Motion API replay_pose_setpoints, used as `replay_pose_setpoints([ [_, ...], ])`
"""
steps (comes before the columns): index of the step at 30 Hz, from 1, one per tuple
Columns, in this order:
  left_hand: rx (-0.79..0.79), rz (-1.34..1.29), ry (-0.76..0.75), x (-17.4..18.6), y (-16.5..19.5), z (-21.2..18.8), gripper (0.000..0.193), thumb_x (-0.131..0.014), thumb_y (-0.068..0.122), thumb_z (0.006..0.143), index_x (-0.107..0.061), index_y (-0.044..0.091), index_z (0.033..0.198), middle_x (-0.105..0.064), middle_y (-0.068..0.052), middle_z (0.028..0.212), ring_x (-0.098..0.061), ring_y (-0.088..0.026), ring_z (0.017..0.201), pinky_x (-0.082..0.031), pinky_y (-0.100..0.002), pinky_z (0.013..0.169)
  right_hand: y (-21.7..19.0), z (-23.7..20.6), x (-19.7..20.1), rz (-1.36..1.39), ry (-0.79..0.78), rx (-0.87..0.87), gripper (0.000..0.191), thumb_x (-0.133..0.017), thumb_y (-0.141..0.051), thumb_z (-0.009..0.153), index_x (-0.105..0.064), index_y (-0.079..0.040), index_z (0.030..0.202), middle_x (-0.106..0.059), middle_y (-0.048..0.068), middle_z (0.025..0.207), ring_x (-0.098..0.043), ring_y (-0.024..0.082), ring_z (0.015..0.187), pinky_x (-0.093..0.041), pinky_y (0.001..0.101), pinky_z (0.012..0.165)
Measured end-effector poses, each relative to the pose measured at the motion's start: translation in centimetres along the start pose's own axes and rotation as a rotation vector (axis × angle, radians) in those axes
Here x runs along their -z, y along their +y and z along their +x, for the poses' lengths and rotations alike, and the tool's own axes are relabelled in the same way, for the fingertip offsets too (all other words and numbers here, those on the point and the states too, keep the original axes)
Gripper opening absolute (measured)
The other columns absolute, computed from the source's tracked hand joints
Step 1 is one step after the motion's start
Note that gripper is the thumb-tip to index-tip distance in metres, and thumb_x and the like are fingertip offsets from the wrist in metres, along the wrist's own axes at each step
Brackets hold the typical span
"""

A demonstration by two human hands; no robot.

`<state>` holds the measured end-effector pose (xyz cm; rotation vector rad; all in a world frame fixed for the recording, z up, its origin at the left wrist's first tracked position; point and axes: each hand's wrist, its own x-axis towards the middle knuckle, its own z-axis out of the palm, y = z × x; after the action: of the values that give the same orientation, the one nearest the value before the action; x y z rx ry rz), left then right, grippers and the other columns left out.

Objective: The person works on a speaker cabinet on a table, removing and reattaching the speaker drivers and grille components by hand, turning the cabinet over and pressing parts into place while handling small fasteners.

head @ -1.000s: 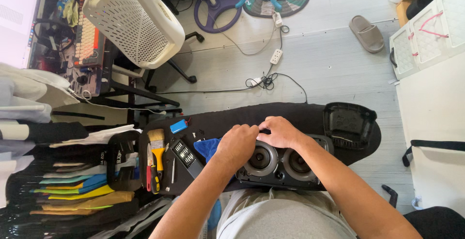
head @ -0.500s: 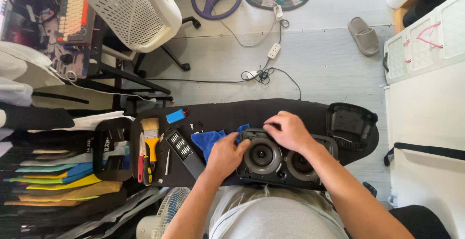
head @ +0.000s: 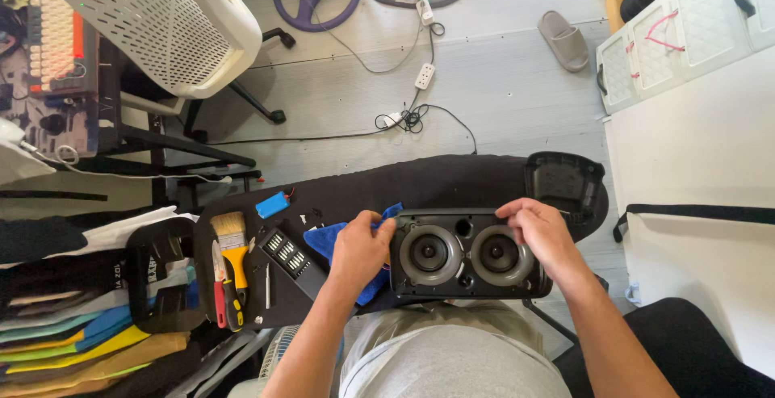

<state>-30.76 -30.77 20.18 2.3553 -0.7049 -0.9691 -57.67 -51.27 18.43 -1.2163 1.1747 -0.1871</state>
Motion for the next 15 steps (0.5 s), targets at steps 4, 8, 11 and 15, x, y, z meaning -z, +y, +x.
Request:
replay_pose_setpoints([
  [4,0.007,-0.099,-0.219,0.8,0.4,0.5,0.071,-0.081,0.046,0.085,-0.063,0.007,0.142,-0.076,-0.019,0.11,-0.079,-0.033,0.098,-0.064,-0.043,0.082,0.2,-1.4,0.9,-0.423,0.491,0.154,0.034,-0.069,-0.032,0.099,-0.081,-0.003,0.111,-0.077,0.008,0.089,-0.069,0.018,0.082,-0.053,0.0356,0.075],
  [8,-0.111,0.032,-0.247,-0.1,-0.1,0.7,0.049,-0.08,0.045,0.092,-0.074,-0.001,0.108,-0.079,-0.022,0.097,-0.078,-0.037,0.097,-0.059,-0.046,0.085,1.1,-2.1,2.8,-0.518,0.604,0.041,0.052,-0.079,-0.052,0.098,-0.084,-0.004,0.117,-0.079,0.013,0.1,-0.07,0.018,0.09,-0.054,0.0364,0.083],
  [11,-0.158,0.01,-0.184,-1.0,-0.7,-0.1,0.047,-0.08,0.042,0.096,-0.07,-0.003,0.101,-0.075,-0.024,0.094,-0.073,-0.039,0.092,-0.057,-0.047,0.081,2.7,-2.7,2.1,-0.364,0.518,-0.039,0.057,-0.079,-0.055,0.097,-0.084,-0.002,0.117,-0.081,0.011,0.098,-0.071,0.017,0.087,-0.055,0.0358,0.082],
  [15,-0.123,-0.142,-0.23,-0.8,-1.4,-1.8,0.038,-0.08,0.036,0.094,-0.069,0.0,0.101,-0.075,-0.019,0.084,-0.068,-0.026,0.075,-0.056,-0.041,0.073,3.1,-3.5,1.9,-0.378,0.573,-0.052,0.055,-0.081,-0.052,0.096,-0.085,-0.001,0.114,-0.08,0.011,0.088,-0.07,0.017,0.08,-0.054,0.0345,0.077],
])
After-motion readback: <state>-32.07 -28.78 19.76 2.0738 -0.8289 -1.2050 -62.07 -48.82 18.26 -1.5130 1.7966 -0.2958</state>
